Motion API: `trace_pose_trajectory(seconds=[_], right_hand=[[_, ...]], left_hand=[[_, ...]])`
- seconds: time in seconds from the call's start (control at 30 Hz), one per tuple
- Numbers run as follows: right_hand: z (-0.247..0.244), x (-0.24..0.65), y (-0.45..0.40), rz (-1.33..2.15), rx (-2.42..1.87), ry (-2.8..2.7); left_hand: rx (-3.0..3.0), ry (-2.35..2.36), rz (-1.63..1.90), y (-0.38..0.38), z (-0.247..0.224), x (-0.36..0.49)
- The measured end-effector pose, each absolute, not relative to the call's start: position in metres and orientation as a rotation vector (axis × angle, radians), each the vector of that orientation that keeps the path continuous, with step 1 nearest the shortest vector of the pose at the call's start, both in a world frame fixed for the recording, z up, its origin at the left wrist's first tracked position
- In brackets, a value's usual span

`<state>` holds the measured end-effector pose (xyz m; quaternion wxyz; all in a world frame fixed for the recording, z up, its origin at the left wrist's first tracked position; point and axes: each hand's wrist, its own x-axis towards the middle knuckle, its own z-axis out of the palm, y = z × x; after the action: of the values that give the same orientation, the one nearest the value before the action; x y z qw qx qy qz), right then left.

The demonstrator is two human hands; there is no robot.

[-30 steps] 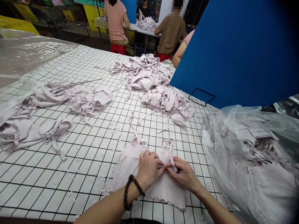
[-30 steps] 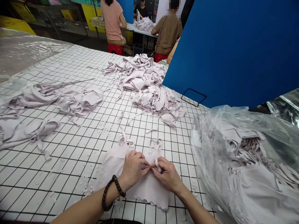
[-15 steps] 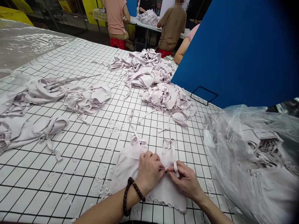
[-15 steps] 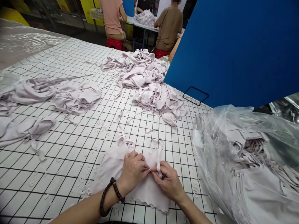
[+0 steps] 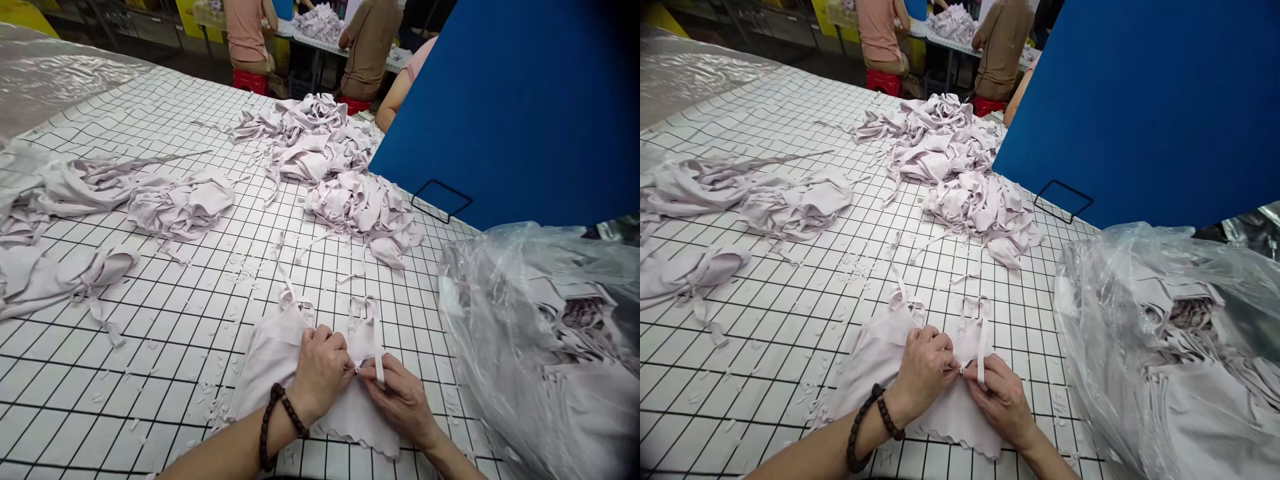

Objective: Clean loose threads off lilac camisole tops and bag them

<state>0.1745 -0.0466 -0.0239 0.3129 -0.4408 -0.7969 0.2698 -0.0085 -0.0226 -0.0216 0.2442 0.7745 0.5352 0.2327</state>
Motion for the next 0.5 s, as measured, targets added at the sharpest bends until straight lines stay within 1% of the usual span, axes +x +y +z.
trace_pose_trajectory(seconds=[0.3, 0.5], right_hand=[[-0.025, 0.179, -0.040, 0.564, -1.019, -2.242], [-0.024, 0.186, -0.035, 0.550, -0.988, -2.335]], left_hand=[[2.117, 1.438, 0.688, -0.022, -0.025, -0.009], [2.100, 1.431, 0.683, -0.022, -0.026, -0.010]])
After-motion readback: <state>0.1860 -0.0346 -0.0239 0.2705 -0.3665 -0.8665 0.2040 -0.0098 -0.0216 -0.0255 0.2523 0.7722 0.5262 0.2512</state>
